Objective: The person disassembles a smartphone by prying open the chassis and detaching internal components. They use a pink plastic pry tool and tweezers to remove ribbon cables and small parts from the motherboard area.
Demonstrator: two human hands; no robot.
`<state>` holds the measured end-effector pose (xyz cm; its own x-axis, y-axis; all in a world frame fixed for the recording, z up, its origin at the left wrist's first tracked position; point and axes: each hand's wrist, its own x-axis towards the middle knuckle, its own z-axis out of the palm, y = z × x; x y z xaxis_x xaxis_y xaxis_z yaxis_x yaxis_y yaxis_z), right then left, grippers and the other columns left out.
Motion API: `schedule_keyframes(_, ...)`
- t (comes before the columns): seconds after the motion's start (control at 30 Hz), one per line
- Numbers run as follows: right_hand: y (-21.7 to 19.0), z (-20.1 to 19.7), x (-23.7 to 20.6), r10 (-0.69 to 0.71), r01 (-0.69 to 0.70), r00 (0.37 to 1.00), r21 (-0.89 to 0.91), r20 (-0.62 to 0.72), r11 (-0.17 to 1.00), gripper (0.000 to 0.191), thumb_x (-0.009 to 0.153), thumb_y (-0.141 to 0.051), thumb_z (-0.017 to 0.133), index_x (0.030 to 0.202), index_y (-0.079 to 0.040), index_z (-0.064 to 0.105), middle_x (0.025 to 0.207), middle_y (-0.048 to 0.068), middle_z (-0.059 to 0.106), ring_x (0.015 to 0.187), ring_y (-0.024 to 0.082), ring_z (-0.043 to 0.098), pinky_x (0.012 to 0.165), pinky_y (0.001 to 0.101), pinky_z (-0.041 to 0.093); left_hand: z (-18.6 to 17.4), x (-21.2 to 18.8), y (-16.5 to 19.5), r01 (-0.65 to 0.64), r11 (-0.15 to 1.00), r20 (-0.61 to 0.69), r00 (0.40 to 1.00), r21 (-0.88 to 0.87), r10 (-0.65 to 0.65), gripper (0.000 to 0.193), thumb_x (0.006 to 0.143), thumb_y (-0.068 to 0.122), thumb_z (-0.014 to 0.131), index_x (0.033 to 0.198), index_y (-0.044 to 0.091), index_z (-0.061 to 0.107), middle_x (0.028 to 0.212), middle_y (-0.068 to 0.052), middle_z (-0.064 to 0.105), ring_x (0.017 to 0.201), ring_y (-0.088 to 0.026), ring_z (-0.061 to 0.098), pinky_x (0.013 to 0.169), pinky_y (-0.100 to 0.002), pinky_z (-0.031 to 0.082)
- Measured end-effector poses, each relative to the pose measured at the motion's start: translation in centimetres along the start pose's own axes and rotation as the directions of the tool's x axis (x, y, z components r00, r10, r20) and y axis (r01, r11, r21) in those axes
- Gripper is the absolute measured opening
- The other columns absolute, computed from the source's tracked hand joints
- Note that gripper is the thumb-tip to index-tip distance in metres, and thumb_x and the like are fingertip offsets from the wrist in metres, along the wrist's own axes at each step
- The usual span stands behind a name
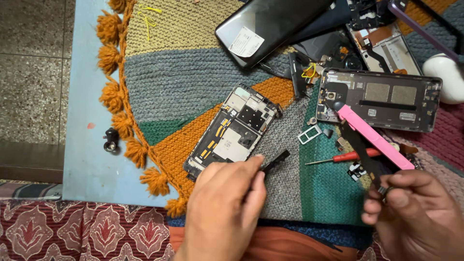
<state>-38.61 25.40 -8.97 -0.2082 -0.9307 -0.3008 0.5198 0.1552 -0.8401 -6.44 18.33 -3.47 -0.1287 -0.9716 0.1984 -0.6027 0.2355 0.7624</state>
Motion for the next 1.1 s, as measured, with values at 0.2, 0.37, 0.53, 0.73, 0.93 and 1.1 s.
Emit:
schedule_keyframes(0.2,0.3,1.9,0.2,0.086,-0.086,0.991,-0.004,0.106,0.996,0.016,0.101,0.003,0.062,0.117,0.005,0.065,0.106,0.027,0.069,0.089,0.035,0.071,0.069,0.0481,0.061,-0.6,-0.4,0.2,0.199,0.972,-0.004,0.980,-0.121,-0.201,0.022,0.085,0.012,0.077,0.106,0.006,0.076,0.085,-0.009,0.075,0.076,-0.025,0.070,0.070,-0.036,0.055)
schedule_keyframes(0.37,1.8,3.0,0.2,0.136,-0.135,0.972,-0.018,0.194,0.991,0.016,0.099,0.006,0.064,0.115,0.006,0.066,0.107,0.028,0.069,0.090,0.035,0.074,0.072,0.0476,0.064,-0.6,-0.9,0.0,0.163,0.984,0.023,0.987,-0.075,-0.161,0.018,0.088,0.014,0.076,0.106,0.009,0.077,0.090,-0.009,0.077,0.081,-0.026,0.072,0.075,-0.036,0.056)
schedule_keyframes(0.53,3.1,3.7,-0.1,0.236,-0.233,0.944,-0.042,0.232,0.972,0.015,0.096,0.010,0.064,0.111,0.008,0.066,0.112,0.028,0.067,0.093,0.036,0.075,0.077,0.0469,0.065,-0.3,-1.5,-0.1,0.404,0.848,0.175,0.914,-0.342,-0.365,0.022,0.087,0.012,0.074,0.108,0.007,0.077,0.087,-0.004,0.076,0.068,-0.010,0.072,0.063,-0.024,0.058)
schedule_keyframes(0.73,3.7,4.6,-0.3,0.312,-0.302,0.922,-0.078,0.229,0.950,0.022,0.090,0.015,0.061,0.111,0.010,0.066,0.118,0.027,0.065,0.096,0.036,0.075,0.081,0.0482,0.065,1.2,-2.3,-0.6,0.565,0.653,0.352,0.825,-0.504,-0.442,0.018,0.085,0.010,0.076,0.102,0.003,0.079,0.082,0.002,0.068,0.066,0.000,0.059,0.055,-0.016,0.048)
schedule_keyframes(0.93,4.0,5.2,-0.3,0.280,-0.255,0.933,-0.135,0.224,0.957,0.034,0.086,0.018,0.061,0.119,0.010,0.061,0.114,0.027,0.067,0.096,0.034,0.075,0.081,0.0481,0.065,2.0,-3.1,-0.9,0.556,0.640,0.368,0.831,-0.530,-0.417,0.010,0.086,0.009,0.078,0.092,0.001,0.078,0.080,0.003,0.067,0.065,0.000,0.061,0.054,-0.017,0.049)
schedule_keyframes(1.1,4.2,5.4,-0.3,0.242,-0.225,0.952,-0.105,0.189,0.969,0.040,0.091,0.016,0.064,0.130,0.009,0.056,0.110,0.023,0.071,0.094,0.031,0.075,0.079,0.0450,0.064,2.2,-3.1,-0.8,0.536,0.634,0.365,0.844,-0.558,-0.393,0.015,0.087,0.009,0.078,0.100,0.003,0.079,0.084,0.003,0.068,0.069,0.001,0.061,0.059,-0.016,0.051)
